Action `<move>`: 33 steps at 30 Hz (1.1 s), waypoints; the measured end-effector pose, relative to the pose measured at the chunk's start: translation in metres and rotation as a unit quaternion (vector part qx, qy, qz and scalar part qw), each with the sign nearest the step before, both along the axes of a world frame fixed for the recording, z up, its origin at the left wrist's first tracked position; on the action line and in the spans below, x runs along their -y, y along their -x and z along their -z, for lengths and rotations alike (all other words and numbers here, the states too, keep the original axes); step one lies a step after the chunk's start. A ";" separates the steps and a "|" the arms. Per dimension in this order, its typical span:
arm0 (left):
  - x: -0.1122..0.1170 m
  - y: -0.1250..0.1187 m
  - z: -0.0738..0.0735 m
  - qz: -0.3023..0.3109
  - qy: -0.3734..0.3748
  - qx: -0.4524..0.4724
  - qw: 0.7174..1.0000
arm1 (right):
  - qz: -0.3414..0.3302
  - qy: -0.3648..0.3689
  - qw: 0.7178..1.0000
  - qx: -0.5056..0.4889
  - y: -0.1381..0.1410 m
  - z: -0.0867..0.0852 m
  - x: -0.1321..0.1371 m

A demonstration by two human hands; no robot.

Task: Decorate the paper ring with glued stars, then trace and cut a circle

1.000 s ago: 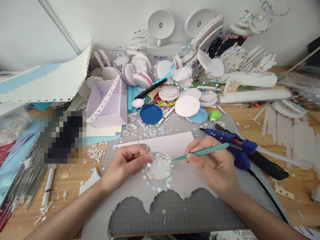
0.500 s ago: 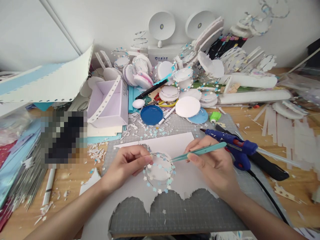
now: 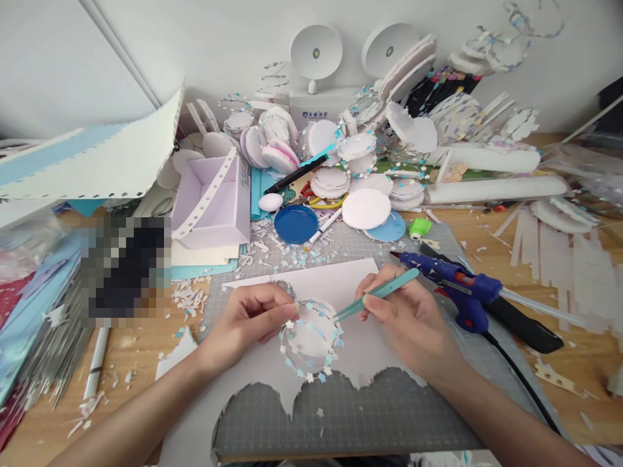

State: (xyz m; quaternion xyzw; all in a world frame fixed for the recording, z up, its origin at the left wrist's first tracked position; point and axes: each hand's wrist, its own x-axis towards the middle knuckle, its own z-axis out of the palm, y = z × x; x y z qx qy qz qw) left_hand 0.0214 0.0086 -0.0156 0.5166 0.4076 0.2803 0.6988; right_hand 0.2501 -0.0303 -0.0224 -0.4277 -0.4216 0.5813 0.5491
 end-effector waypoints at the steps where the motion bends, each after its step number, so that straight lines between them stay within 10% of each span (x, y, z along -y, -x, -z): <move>1: 0.000 0.000 0.000 0.000 0.001 -0.004 1.000 | -0.001 0.004 1.000 -0.001 0.000 0.000 0.000; 33: 0.001 -0.001 -0.002 0.015 -0.015 -0.012 1.000 | -0.038 0.148 0.986 -0.066 0.003 -0.004 -0.005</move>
